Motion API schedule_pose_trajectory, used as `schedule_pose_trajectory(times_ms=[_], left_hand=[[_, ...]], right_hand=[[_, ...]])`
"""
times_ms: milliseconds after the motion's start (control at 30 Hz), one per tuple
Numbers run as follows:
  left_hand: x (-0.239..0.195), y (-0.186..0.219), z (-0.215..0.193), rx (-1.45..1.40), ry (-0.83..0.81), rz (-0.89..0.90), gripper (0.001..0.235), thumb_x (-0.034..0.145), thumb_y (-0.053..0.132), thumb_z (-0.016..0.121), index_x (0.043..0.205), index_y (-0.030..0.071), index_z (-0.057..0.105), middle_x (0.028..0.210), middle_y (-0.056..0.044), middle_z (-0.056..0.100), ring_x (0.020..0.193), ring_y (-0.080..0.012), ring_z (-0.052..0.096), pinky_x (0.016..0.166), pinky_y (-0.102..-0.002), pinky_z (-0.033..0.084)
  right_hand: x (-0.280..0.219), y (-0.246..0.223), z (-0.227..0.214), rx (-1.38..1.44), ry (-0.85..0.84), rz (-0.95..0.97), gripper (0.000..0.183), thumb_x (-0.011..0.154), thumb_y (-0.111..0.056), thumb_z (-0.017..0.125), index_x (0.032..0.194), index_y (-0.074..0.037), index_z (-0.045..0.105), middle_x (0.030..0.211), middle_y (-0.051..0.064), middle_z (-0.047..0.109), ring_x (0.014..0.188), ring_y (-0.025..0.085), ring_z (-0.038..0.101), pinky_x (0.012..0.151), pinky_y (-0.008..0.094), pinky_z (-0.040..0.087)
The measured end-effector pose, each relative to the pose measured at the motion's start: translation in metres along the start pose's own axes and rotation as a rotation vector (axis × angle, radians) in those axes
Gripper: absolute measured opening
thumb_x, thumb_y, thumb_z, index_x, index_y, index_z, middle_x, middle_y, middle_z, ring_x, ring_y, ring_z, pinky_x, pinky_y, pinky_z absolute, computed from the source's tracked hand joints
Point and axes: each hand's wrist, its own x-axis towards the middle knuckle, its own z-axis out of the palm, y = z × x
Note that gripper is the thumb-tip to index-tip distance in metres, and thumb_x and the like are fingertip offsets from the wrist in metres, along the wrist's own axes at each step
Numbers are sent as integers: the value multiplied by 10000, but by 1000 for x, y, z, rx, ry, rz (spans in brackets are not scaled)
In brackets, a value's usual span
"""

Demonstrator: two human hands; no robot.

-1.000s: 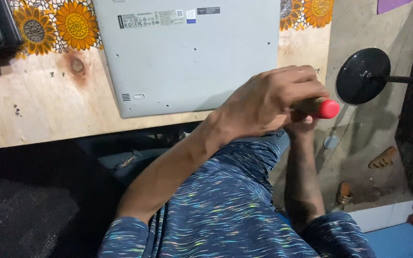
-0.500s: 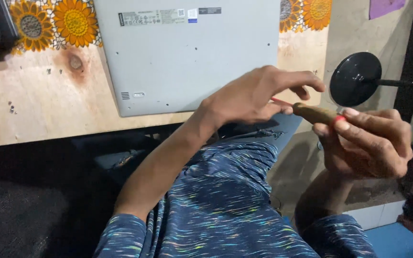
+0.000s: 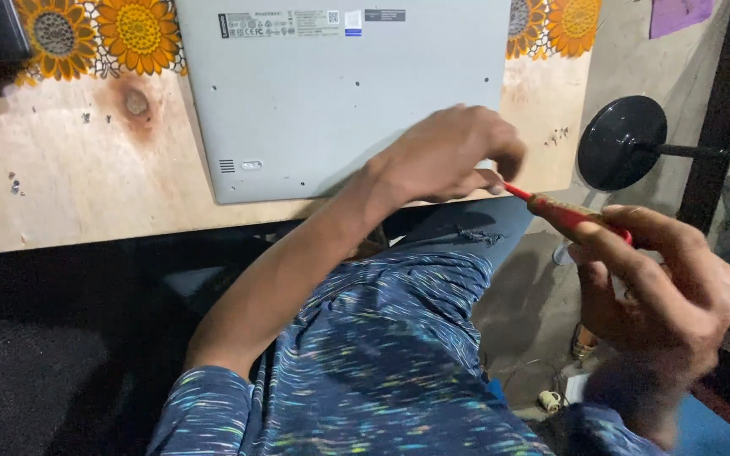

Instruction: The person uses a red screwdriver to remove screws from the bottom panel of a silver laptop. They place the removed screws on the wooden table next to the laptop.

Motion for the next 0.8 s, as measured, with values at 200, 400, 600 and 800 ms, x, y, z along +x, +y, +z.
schedule_pose_trajectory(times_ms=[200,400,600,800], left_hand=[[-59,-5,-9,241,374,-242,133,841,31,698,965,74,676,981,-68,693,939,-226,646,854,-398,539],[-83,-8,2,350,601,-119,206,781,-133,662,930,10,663,967,-92,657,881,-240,597,774,-318,525],[-83,-3,-3,349,632,-125,162,804,-95,632,899,35,640,958,-57,636,861,-232,574,713,-334,485],[-84,-6,-2,408,643,-112,168,788,-79,620,885,57,640,949,-35,631,856,-223,568,675,-328,472]], right_hand=[[38,13,-21,-614,-637,-451,411,907,-135,629,1305,-67,556,1069,46,513,850,187,565,621,314,541],[58,9,-10,-900,-570,-773,163,989,-166,572,1106,-67,629,995,56,604,778,143,583,591,244,421],[48,25,2,-646,-617,-426,70,1010,-237,583,1025,-189,632,786,-14,576,520,122,603,343,316,420],[58,6,13,-603,-968,170,514,896,-588,463,1252,-218,446,1013,-10,688,539,209,706,329,358,551]])
